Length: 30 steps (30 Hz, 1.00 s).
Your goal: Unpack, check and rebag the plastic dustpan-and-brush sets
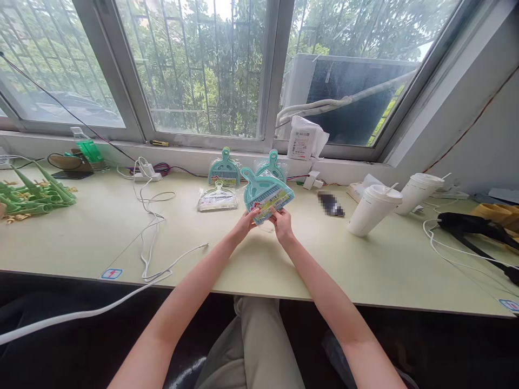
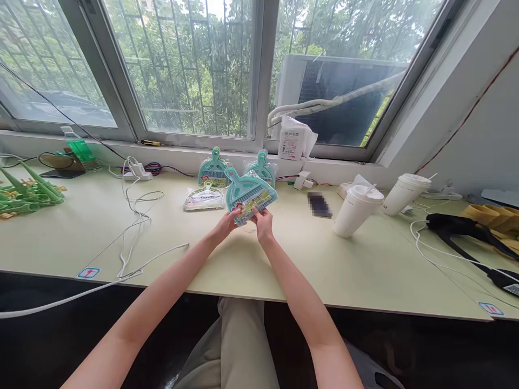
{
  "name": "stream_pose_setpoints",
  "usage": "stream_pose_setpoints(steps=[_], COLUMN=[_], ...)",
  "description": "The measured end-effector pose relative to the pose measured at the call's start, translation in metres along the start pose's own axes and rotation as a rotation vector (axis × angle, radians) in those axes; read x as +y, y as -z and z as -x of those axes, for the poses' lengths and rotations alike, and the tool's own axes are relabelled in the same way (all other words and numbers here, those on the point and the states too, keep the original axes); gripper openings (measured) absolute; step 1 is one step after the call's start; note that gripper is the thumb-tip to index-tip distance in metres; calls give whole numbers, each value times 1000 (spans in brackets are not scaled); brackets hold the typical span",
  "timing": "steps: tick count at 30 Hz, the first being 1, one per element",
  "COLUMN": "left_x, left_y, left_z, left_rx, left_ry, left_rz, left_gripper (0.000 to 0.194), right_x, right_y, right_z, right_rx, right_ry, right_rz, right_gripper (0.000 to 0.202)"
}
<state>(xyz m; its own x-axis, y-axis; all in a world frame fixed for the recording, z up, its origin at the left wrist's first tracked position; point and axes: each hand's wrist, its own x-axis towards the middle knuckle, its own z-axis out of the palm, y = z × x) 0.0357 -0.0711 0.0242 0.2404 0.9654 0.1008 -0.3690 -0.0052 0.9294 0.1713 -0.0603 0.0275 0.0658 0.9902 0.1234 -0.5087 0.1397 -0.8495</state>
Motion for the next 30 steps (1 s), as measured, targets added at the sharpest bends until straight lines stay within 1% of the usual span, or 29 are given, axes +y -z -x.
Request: stream_pose_setpoints(steps=[2, 5, 7, 8, 9, 10, 11, 13, 14, 16, 17, 18, 20, 21, 22, 24, 25, 28, 30], left_x=[-2, -3, 0, 2, 5, 8, 10, 15, 17, 20, 20, 20, 20, 19, 19, 18, 18, 20, 21], left_y=[4, 8, 10, 11, 13, 15, 18, 25, 29, 39, 45, 49, 57, 60, 62, 64, 64, 66, 67], left_z=[-3, -4, -3, -3, -3, -3, -3, -4, -5, -7, -8, -9, -10, -11, -11, -10, -9, -6, -5], left_rx=[51, 123, 134, 136, 145, 157, 172, 213, 239, 298, 330, 356, 376, 373, 360, 320, 299, 210, 99], left_ry=[-49, -38, -7, 4, 13, 20, 26, 34, 39, 60, 80, 104, 150, 166, 178, 199, 214, 265, 285], left_rz=[-75, -153, -179, -174, -155, -123, -82, 4, 37, 82, 96, 107, 117, 116, 112, 93, 77, 8, -46], left_gripper=[50, 51, 50, 49, 49, 50, 51, 50, 49, 42, 39, 35, 30, 28, 28, 28, 30, 32, 31], right_x=[0, -5, -11, -13, -16, -18, -19, -20, -20, -20, -20, -20, -19, -19, -17, -14, -13, -8, -5], right_y=[-1, 4, 10, 14, 18, 22, 26, 33, 37, 42, 45, 47, 51, 53, 54, 57, 57, 59, 60], right_z=[-1, -6, -11, -14, -17, -19, -20, -21, -20, -19, -18, -18, -20, -22, -25, -31, -34, -41, -43], right_rx=[-3, -31, -94, -103, -87, -48, 4, 86, 91, 43, 0, -49, -130, -147, -152, -141, -132, -102, -49], right_ry=[-45, -172, -259, -270, -249, -199, -119, 120, 257, 512, 608, 667, 710, 716, 719, 727, 730, 713, 659], right_rz=[4, 40, 126, 189, 260, 338, 420, 600, 706, 952, 1075, 1188, 1343, 1370, 1369, 1304, 1251, 1084, 1014], right_gripper=[21, 15, 16, 17, 18, 19, 21, 24, 27, 40, 49, 56, 60, 55, 45, 20, 13, 15, 18])
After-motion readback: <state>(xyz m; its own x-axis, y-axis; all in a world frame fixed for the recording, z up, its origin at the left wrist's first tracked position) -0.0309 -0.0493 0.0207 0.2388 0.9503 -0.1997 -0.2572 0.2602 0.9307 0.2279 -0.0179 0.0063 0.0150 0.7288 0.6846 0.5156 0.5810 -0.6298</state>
